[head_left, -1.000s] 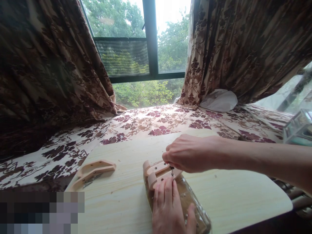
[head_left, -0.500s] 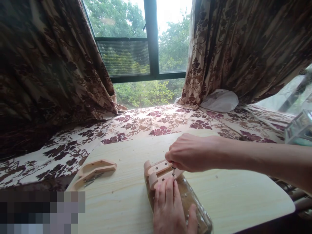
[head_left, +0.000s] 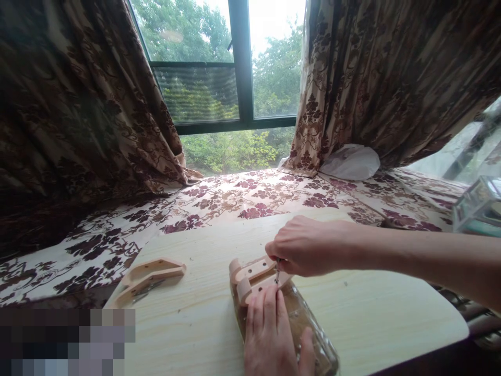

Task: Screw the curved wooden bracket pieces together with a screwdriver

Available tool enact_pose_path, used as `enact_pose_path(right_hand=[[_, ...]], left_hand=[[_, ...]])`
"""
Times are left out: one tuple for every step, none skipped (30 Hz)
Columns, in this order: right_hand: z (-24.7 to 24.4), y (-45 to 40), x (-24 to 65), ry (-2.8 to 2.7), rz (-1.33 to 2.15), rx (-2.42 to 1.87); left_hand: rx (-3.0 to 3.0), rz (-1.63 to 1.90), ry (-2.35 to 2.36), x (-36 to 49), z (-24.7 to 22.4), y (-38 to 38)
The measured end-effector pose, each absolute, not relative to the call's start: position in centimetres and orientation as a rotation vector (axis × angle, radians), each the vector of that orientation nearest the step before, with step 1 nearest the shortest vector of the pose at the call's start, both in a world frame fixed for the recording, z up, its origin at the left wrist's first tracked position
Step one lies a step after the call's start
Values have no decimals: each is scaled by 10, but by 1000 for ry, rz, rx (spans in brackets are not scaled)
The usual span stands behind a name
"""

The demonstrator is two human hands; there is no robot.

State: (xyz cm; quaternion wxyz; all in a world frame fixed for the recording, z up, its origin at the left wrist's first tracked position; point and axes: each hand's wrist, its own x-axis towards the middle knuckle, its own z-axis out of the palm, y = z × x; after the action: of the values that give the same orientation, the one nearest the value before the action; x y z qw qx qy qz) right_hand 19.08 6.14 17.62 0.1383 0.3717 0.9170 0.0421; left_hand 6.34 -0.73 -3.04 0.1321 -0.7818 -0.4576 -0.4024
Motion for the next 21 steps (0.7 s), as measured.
enact_pose_path(right_hand=[[179,60,189,2649,129,1022],[181,59,188,2642,131,980],[182,59,186,2630,130,956],[183,59,185,2619,126,945],[182,59,184,2609,119,942],[181,60,184,2608,115,945],[178,62,184,2617,113,958],[176,63,185,2633,107,977],[174,65,187,2650,95,1007],[172,66,188,2661,78,1043],[171,67,190,2667,56,1080],[170,68,192,2668,35,1106],[170,68,193,2664,25,1116],[172,68,194,2659,28,1115],[173,67,194,2654,44,1108],[175,66,194,2654,62,1095],[178,64,193,2660,82,1080],[180,63,192,2676,98,1059],[182,63,192,2696,107,1033],[183,62,191,2715,105,1000],[183,62,190,2730,99,964]], left_hand=[[-2271,-1171,-1334,63,-30,-7],[-2275,-1175,-1342,63,-30,-7],[-2279,-1175,-1347,63,-31,-7],[-2284,-1172,-1350,63,-31,-7],[-2289,-1165,-1351,63,-31,-7],[-2294,-1158,-1351,63,-31,-7],[-2298,-1154,-1350,63,-31,-7],[-2298,-1156,-1348,63,-31,-7],[-2296,-1164,-1343,63,-30,-7],[-2290,-1175,-1340,64,-30,-7],[-2282,-1186,-1339,64,-30,-7],[-2275,-1195,-1339,64,-30,-7],[-2270,-1200,-1340,65,-30,-7],[-2268,-1202,-1343,65,-30,-7],[-2268,-1202,-1346,65,-29,-7],[-2270,-1202,-1348,65,-29,-7],[-2271,-1202,-1346,65,-29,-8],[-2273,-1202,-1344,65,-29,-8],[-2274,-1202,-1342,65,-29,-8],[-2276,-1203,-1342,65,-29,-8],[-2277,-1204,-1344,65,-29,-8]])
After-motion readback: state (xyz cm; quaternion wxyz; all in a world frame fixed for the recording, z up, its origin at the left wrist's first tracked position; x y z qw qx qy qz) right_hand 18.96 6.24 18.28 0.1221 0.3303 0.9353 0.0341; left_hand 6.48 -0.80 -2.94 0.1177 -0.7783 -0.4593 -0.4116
